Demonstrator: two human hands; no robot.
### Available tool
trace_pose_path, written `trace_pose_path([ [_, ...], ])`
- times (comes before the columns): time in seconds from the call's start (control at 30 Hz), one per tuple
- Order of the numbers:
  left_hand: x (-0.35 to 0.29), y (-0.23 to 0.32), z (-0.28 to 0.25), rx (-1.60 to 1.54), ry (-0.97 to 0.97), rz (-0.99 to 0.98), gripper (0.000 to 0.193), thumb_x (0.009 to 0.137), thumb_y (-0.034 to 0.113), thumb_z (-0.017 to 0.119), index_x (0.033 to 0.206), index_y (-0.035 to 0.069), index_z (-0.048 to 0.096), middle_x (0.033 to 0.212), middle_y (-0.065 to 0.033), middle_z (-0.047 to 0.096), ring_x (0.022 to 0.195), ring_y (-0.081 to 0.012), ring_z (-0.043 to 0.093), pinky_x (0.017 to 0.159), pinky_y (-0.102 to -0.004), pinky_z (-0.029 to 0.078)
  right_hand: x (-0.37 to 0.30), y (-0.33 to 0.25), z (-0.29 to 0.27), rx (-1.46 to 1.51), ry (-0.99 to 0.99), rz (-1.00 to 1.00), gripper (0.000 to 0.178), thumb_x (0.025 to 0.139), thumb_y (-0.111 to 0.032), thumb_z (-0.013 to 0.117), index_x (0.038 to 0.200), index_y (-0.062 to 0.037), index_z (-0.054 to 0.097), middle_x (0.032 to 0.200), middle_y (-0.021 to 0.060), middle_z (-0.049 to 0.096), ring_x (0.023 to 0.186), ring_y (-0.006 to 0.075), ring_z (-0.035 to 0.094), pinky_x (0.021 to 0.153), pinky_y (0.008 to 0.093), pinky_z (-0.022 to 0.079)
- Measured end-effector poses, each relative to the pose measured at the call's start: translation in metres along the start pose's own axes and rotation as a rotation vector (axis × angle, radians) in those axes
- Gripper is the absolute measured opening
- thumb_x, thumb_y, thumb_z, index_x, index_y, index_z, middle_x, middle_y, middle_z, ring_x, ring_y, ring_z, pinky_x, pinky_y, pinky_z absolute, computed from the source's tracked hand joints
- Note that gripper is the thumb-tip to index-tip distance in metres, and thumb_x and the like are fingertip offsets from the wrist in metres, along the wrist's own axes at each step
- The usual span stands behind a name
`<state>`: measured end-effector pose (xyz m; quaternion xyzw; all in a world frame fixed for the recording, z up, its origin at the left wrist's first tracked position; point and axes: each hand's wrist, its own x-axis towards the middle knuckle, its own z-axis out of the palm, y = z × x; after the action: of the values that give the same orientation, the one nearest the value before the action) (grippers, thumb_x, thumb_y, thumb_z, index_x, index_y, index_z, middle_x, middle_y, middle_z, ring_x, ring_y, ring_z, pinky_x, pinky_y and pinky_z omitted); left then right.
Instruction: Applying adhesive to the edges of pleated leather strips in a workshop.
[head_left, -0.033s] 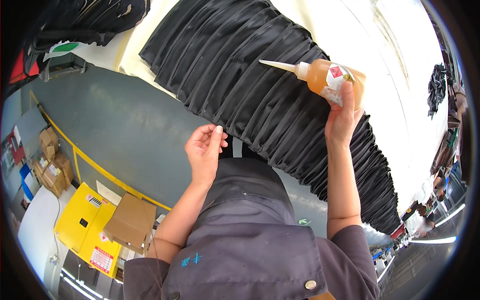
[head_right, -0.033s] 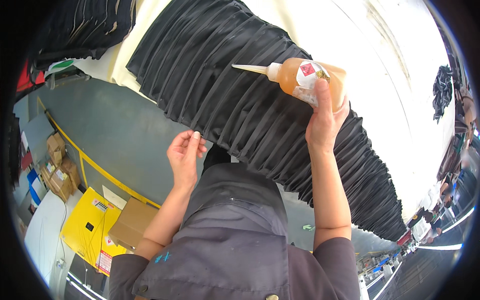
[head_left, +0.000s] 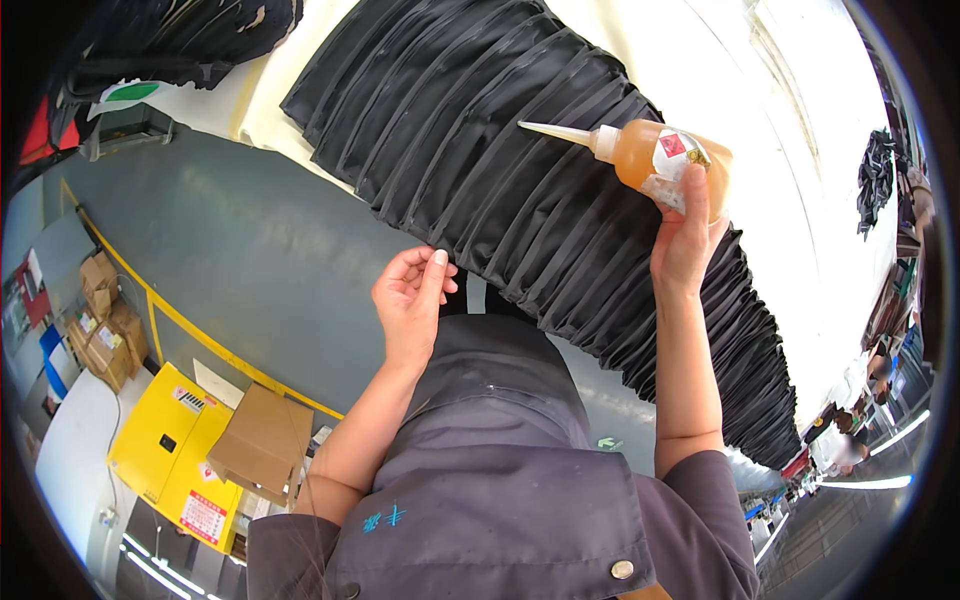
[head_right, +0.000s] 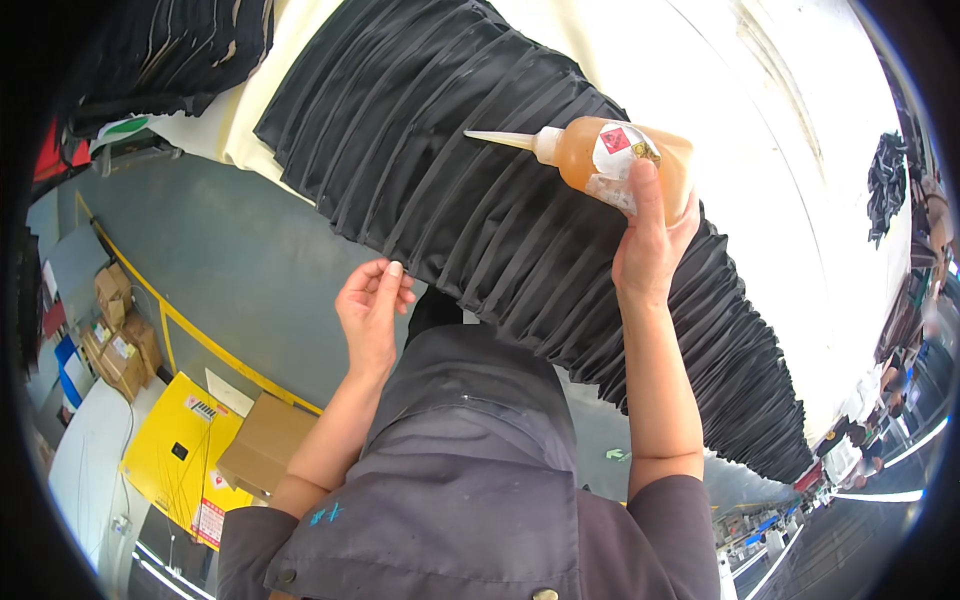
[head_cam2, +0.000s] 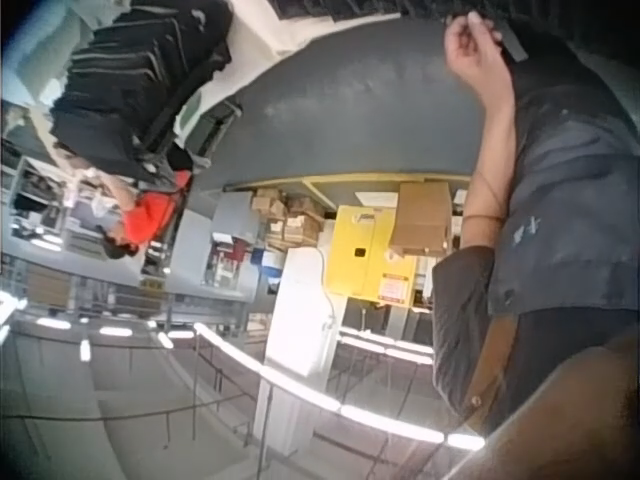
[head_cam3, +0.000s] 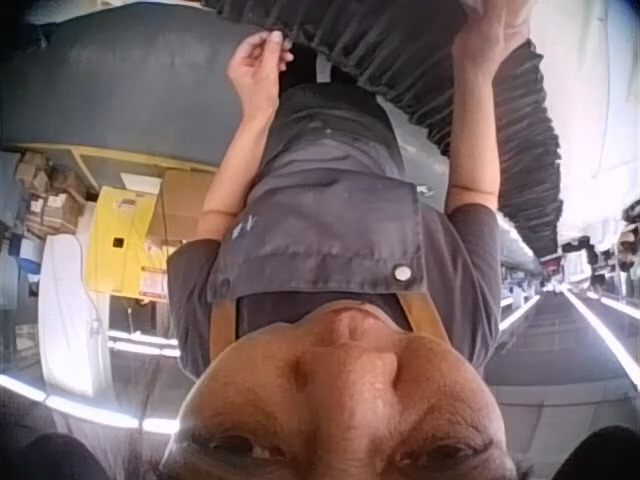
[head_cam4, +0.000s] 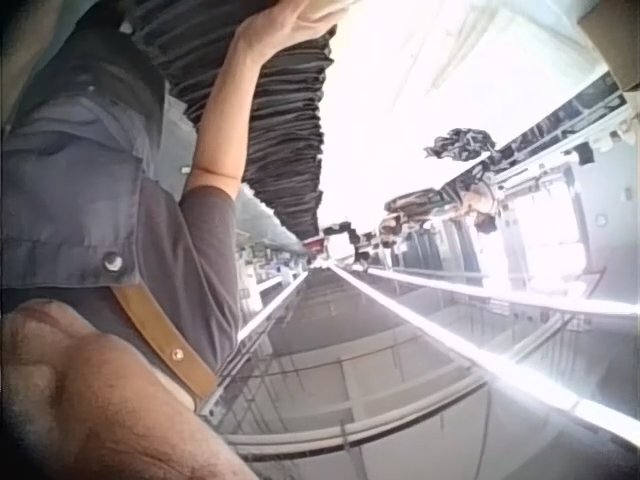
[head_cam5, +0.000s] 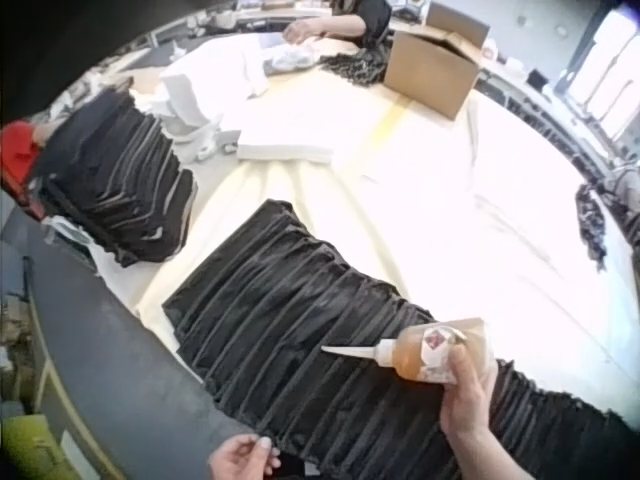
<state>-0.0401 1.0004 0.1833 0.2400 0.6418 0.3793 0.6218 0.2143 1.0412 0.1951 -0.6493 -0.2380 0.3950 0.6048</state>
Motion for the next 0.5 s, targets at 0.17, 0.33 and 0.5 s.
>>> trace_pose_path([
  [0.17, 0.007, -0.001, 0.001, -0.003, -0.01, 0.008, 0.009, 0.084, 0.01, 0.058, 0.086, 0.002, 0.057, 0.072, -0.0042, 0.06, 0.059, -0.0068, 0.054, 0.05, -0.0179, 0.04, -0.006, 0.003, 0.011, 0.092, -0.027, 0.029, 0.038, 0.082, -0.019, 0.061, 0.11, 0.0016, 0.048, 0.1, 0.0078, 0.055, 0.092, 0.0131, 0.053, 0.082, 0.0268, 0.041],
  [0.33, 0.008, -0.001, -0.001, -0.01, -0.014, 0.002, 0.01, 0.084, 0.01, 0.058, 0.087, 0.001, 0.056, 0.072, -0.0051, 0.06, 0.059, -0.0078, 0.054, 0.05, -0.0184, 0.04, -0.017, 0.005, 0.016, 0.068, -0.052, 0.028, 0.037, 0.08, -0.018, 0.062, 0.109, 0.001, 0.048, 0.099, 0.0072, 0.055, 0.093, 0.0126, 0.052, 0.085, 0.0263, 0.038],
  [0.5, 0.009, -0.002, -0.001, 0.003, -0.013, -0.006, 0.01, 0.084, 0.01, 0.058, 0.087, 0.001, 0.056, 0.072, -0.0062, 0.061, 0.058, -0.0084, 0.054, 0.05, -0.0187, 0.04, -0.026, 0.007, 0.018, 0.038, -0.092, 0.045, 0.038, 0.079, -0.019, 0.064, 0.107, -0.0002, 0.048, 0.096, 0.0056, 0.054, 0.09, 0.0113, 0.051, 0.083, 0.0254, 0.038],
])
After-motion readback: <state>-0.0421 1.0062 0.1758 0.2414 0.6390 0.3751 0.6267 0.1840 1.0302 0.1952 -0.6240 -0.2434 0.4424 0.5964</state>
